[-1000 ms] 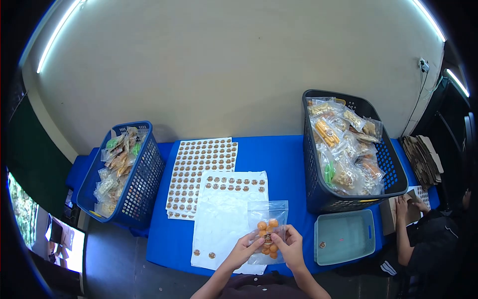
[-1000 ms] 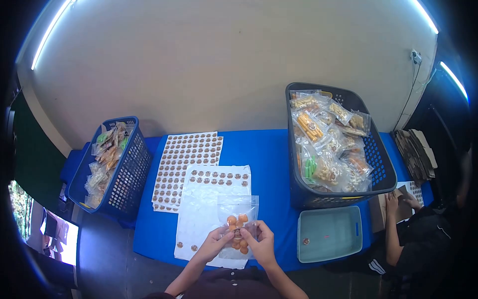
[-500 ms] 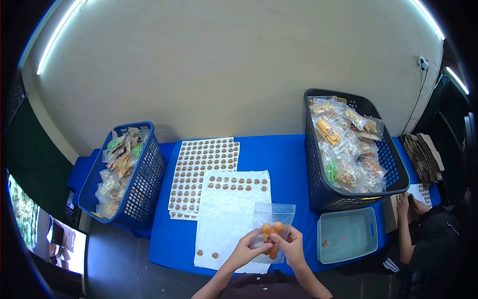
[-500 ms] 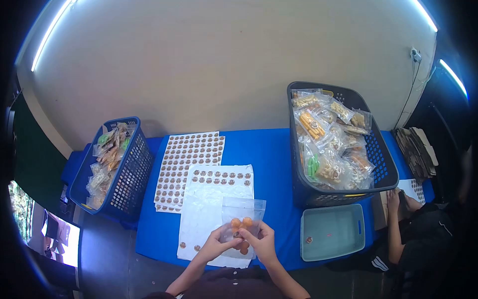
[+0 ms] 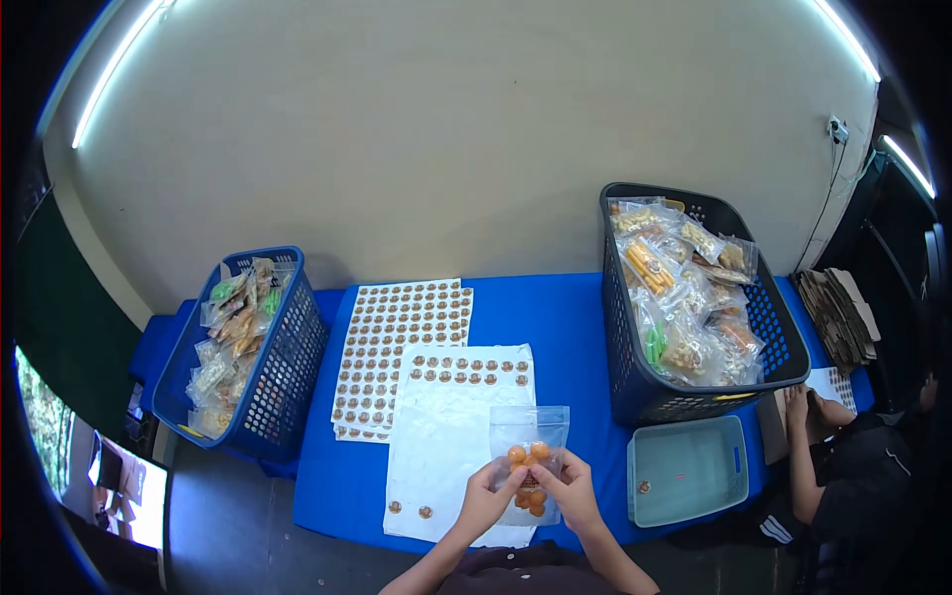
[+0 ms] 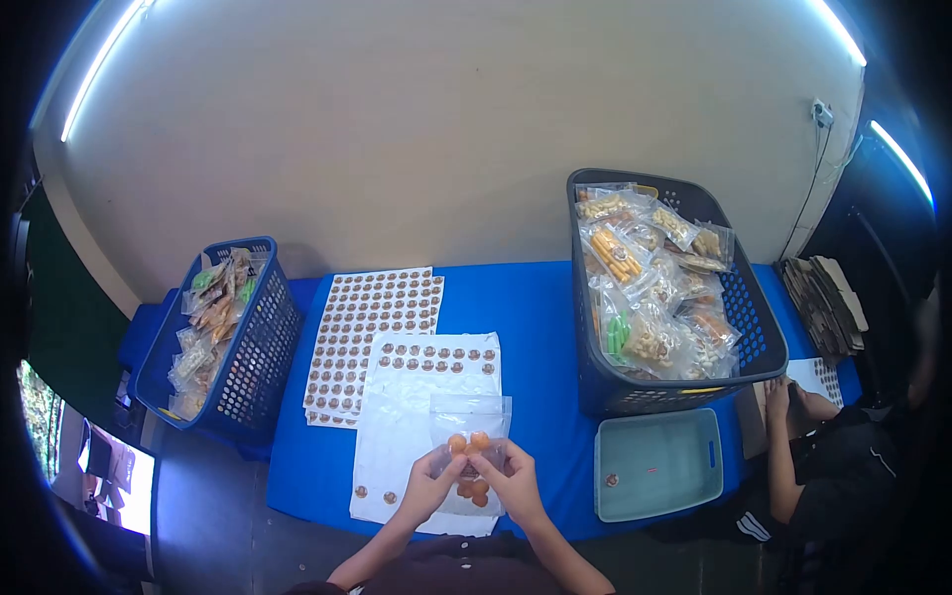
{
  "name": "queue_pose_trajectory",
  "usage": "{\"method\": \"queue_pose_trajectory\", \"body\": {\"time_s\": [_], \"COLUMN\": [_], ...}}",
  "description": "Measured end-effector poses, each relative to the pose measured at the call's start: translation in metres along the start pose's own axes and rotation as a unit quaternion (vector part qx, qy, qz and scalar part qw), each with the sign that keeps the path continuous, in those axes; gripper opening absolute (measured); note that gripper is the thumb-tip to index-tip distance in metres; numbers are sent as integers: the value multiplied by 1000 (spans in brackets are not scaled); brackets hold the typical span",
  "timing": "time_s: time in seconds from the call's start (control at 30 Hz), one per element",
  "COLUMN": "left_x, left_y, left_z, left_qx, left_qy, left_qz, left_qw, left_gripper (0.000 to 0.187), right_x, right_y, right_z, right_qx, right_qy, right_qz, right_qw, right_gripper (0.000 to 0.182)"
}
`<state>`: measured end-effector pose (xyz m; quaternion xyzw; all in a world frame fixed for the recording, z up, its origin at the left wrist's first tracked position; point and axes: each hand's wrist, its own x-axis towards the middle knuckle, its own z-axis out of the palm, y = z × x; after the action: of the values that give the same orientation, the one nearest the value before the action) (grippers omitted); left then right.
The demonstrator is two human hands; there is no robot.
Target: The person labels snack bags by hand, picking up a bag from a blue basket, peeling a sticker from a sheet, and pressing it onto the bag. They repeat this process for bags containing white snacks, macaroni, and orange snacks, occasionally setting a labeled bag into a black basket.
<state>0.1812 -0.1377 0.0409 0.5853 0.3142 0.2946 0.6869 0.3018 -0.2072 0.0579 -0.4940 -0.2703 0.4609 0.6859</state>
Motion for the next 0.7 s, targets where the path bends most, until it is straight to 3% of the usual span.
{"method": "queue_pose_trajectory", "body": {"time_s": [0.27, 0.37, 0.47, 0.7], "left_x": [-1, -2, -4, -3], "left_y": [6, 4, 7, 4], "left_z": [3, -2, -2, -3], "left_qx": [-39, 37, 21, -21], "left_qy": [-19, -21, -25, -26], "left_qz": [1, 22, -31, -35], "left_qw": [999, 999, 999, 999], "left_gripper": [27, 29, 29, 30], "right_x": [0, 2, 2, -1], "right_y": [4, 6, 0, -1], "right_z": [-2, -2, -1, 4], "right_qx": [5, 27, 33, 2], "right_qy": [24, 45, 35, 39], "right_qz": [-10, -16, -38, -47], "right_qw": [1000, 999, 998, 998], "right_gripper": [19, 21, 22, 24]}}
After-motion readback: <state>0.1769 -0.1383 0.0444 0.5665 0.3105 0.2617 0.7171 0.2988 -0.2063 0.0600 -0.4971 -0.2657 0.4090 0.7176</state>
